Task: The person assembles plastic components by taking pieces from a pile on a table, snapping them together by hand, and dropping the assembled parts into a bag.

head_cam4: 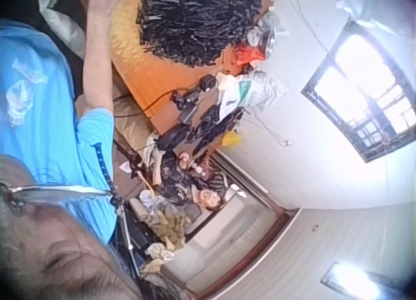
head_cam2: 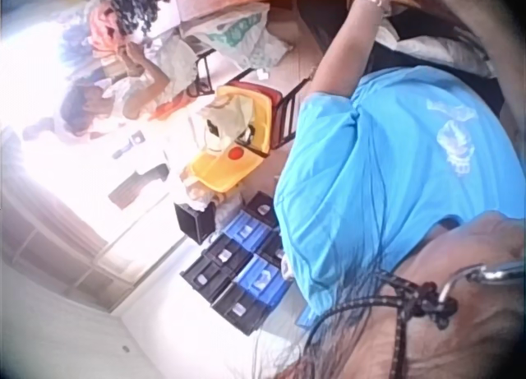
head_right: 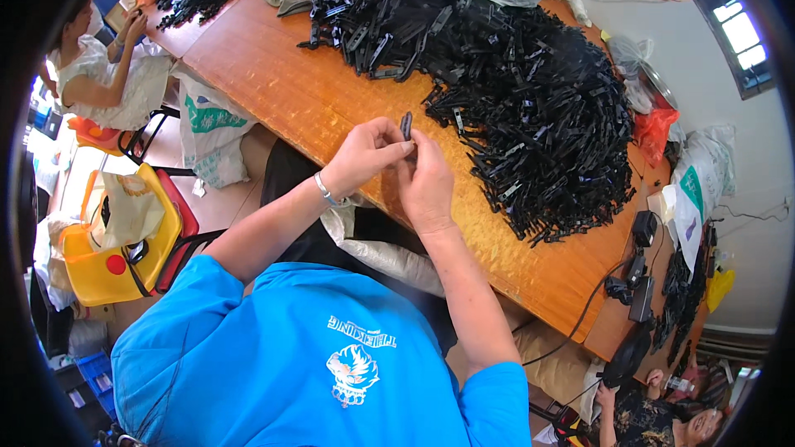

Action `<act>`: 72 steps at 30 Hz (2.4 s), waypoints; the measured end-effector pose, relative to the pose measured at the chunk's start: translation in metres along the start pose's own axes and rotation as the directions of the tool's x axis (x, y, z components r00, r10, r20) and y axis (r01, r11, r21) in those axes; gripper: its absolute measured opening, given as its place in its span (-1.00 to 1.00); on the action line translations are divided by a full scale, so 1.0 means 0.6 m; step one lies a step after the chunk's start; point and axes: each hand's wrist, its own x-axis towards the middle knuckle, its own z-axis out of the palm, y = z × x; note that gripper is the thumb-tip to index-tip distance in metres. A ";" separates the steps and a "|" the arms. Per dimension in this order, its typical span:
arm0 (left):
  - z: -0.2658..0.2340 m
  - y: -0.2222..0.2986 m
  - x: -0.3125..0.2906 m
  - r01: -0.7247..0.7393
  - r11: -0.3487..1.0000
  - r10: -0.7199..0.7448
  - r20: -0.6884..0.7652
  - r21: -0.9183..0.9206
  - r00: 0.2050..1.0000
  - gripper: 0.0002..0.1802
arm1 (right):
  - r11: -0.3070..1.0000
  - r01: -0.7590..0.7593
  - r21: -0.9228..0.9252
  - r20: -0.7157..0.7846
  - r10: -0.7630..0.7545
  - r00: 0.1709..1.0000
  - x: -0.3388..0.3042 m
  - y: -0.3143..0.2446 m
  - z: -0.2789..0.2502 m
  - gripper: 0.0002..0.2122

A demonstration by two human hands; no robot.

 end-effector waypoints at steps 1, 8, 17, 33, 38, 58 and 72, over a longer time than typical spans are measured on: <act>0.004 0.003 -0.007 -0.027 0.997 0.030 0.037 -0.079 0.999 -0.78 | 0.985 -0.112 0.133 0.012 0.111 0.994 -0.001 0.005 -0.001 -0.73; 0.019 -0.007 -0.024 -0.125 0.990 0.120 -0.082 -0.065 0.989 -0.69 | 0.994 -0.081 0.073 -0.009 0.082 0.997 -0.025 -0.016 -0.009 -0.75; -0.030 0.016 0.001 -0.136 0.990 0.126 0.282 0.019 0.951 -0.64 | 0.726 -0.462 0.508 0.149 0.455 0.878 0.018 -0.017 -0.075 -0.67; -0.013 0.002 0.034 0.006 0.940 0.001 -0.021 0.342 1.000 -0.77 | 0.711 -0.643 0.285 0.292 0.574 0.765 0.037 0.044 -0.027 -0.82; -0.010 0.001 0.031 -0.043 0.912 0.069 -0.050 0.407 0.996 -0.78 | 0.736 -0.637 0.229 0.267 0.582 0.768 0.040 0.046 -0.025 -0.82; 0.003 0.003 0.034 0.034 0.816 0.016 -0.081 0.577 0.997 -0.81 | 0.897 -0.439 -0.040 0.202 0.438 0.876 0.039 0.093 -0.014 -0.80; 0.007 0.009 0.043 0.050 0.850 -0.027 -0.051 0.524 0.998 -0.80 | 0.761 -0.576 0.299 0.284 0.506 0.815 0.035 0.067 -0.040 -0.87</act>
